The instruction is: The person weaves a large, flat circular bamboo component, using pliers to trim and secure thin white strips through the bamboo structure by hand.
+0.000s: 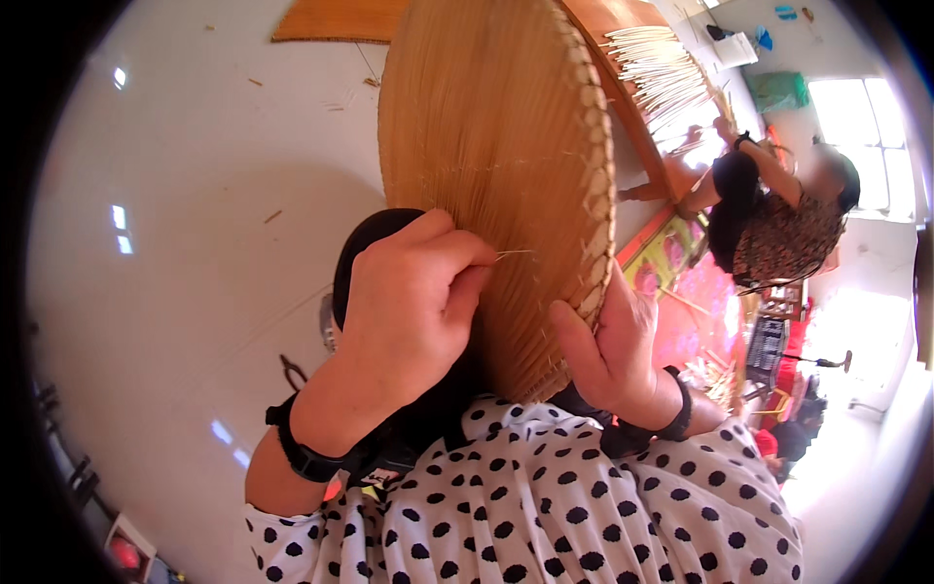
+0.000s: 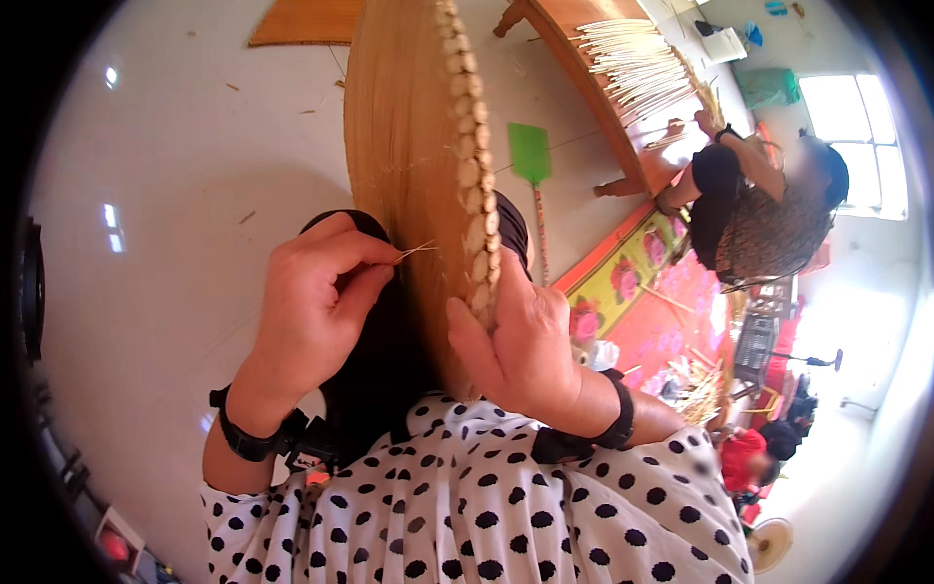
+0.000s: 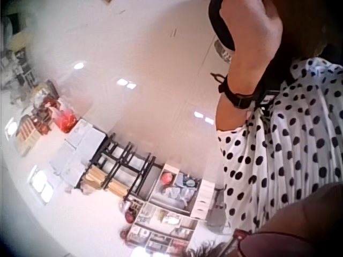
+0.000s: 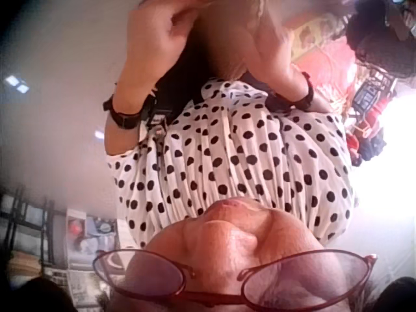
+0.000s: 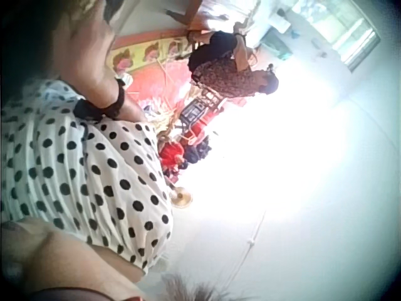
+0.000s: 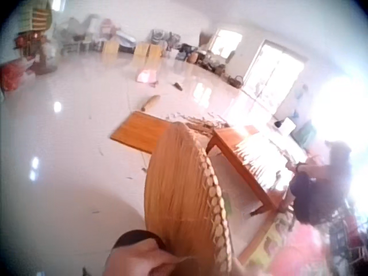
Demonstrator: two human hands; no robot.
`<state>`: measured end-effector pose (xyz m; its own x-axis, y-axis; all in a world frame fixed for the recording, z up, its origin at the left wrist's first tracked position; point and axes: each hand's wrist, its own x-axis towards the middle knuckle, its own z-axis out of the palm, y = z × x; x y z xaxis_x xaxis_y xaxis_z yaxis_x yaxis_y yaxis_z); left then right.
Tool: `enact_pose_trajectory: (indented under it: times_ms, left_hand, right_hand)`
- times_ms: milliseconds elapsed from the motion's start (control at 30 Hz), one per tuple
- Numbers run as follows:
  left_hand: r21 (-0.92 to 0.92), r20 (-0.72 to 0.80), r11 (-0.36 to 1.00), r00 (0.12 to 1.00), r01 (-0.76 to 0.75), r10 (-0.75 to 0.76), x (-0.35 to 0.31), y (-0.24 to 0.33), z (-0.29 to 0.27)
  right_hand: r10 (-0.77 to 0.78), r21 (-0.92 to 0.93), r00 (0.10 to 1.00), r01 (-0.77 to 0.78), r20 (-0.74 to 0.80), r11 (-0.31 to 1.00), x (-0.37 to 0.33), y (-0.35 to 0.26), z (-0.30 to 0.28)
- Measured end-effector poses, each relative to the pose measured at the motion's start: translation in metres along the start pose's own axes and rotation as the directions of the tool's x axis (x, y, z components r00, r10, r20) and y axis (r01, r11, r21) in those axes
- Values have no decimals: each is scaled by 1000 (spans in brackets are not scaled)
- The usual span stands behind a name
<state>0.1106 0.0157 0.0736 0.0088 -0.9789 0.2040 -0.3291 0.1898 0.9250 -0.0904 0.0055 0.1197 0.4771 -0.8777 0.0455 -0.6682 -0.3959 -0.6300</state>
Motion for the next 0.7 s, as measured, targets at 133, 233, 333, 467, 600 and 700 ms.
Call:
enact_pose_trajectory:
  times_ms: [133, 233, 333, 467, 600, 700]
  left_hand:
    - [3, 8, 989, 989, 149, -149, -17, 2, -21]
    - [5, 10, 969, 969, 247, -247, -31, 3, -40]
    - [30, -45, 939, 939, 342, -340, -51, -6, -57]
    - [56, -102, 886, 885, 460, -453, -67, 8, -69]
    - [149, -161, 877, 886, 457, -434, -79, 5, -77]
    - [161, -212, 902, 907, 401, -365, -84, 12, -74]
  right_hand:
    - [-94, 150, 995, 96, -22, 984, 1, -5, 21]
    - [-172, 320, 985, 164, -1, 933, 0, -1, 38]
    - [-267, 414, 963, 234, 24, 880, 1, -2, 50]
    - [-323, 583, 944, 225, 67, 780, 1, -1, 64]
    - [-342, 692, 929, 154, 142, 705, 2, 8, 71]
    - [-382, 757, 913, 146, 145, 637, 7, 13, 75]
